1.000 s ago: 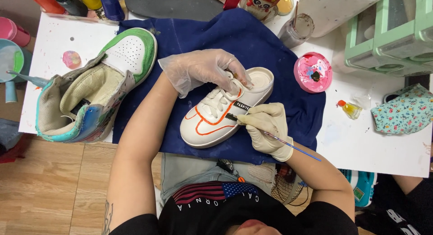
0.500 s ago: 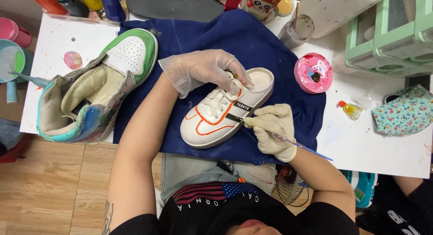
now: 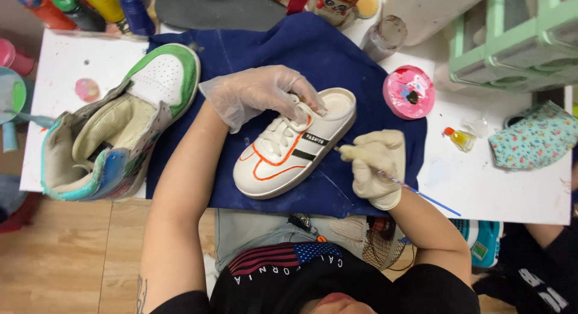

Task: The person paints black stripes and orange accents on a white sneaker using a fine brush. They hold the shoe with a gloved hand, dip the brush into a pink paint container, and apply paint to the side and laces of the shoe.

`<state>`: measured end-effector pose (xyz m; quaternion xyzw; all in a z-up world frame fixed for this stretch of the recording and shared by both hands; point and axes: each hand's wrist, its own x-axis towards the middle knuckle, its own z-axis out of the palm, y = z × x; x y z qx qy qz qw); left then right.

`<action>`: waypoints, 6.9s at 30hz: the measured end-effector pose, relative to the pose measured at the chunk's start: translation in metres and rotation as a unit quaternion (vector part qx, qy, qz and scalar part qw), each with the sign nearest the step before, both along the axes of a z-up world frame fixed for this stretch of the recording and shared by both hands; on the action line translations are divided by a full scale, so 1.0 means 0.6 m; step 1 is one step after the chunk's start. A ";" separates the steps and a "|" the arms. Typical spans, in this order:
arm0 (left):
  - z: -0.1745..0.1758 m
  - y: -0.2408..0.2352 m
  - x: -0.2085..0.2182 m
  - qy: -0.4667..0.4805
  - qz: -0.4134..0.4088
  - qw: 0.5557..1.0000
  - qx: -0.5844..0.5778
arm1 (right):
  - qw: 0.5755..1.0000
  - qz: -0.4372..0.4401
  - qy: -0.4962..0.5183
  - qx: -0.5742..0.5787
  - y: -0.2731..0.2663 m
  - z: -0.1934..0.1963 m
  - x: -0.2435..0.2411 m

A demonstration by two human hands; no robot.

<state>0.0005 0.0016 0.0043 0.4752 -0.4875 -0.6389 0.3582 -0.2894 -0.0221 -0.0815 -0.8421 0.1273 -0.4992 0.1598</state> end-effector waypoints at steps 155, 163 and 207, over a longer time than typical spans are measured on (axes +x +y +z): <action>-0.082 -0.027 0.036 0.126 -0.038 0.988 -0.081 | 0.950 0.158 0.046 -0.265 -0.031 -0.087 -0.023; -0.106 -0.047 0.041 0.113 -0.041 0.989 -0.082 | 0.950 0.220 0.023 -0.221 -0.036 -0.089 -0.019; 0.002 0.005 -0.005 -0.059 0.062 0.995 0.046 | 0.971 -0.228 0.068 0.011 -0.238 -0.105 -0.155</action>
